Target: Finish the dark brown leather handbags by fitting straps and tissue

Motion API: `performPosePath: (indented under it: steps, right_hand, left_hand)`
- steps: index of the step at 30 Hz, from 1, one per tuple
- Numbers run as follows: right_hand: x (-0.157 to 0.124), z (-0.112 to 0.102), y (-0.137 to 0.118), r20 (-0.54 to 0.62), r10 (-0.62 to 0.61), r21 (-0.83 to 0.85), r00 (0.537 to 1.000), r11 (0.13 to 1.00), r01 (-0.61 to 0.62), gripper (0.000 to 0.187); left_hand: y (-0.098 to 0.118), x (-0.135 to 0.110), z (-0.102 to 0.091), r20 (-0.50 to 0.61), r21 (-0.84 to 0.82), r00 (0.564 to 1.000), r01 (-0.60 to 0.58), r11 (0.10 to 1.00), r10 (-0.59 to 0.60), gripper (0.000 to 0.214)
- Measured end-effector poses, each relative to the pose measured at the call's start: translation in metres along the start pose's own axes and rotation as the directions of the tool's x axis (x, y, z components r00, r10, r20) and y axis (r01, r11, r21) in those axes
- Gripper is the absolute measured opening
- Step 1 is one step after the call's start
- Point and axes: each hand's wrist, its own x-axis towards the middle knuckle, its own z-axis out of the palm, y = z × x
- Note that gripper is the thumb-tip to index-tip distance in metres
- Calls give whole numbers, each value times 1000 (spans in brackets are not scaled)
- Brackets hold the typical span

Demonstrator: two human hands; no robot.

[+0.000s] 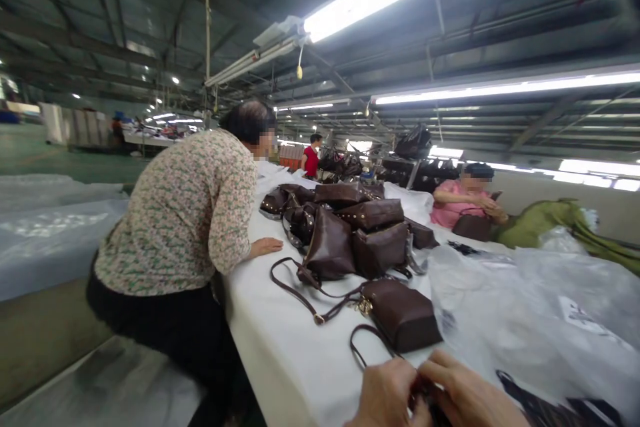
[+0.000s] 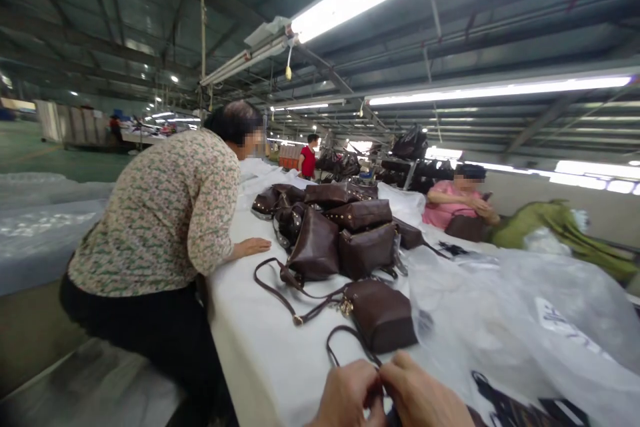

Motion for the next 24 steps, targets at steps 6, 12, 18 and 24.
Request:
performPosePath:
  steps: [6, 12, 18, 24]
  right_hand:
    - [0, -44, -28, 171, 98, -84, 980, 993, -84, 29]
    - [8, -49, -29, 204, 79, -103, 976, 993, -59, 25]
    - [6, -31, -25, 153, 62, -123, 986, 991, -43, 29]
    - [8, -9, -10, 46, 0, -129, 999, 992, 6, 30]
  left_hand:
    - [21, 5, -28, 5, -242, 997, 72, 968, -73, 9]
    - [16, 11, -27, 90, -465, 984, 178, 867, -153, 7]
    - [6, 10, -11, 90, -569, 967, 247, 784, -239, 8]
    - [-7, 14, 10, 54, -575, 961, 251, 779, -270, 8]
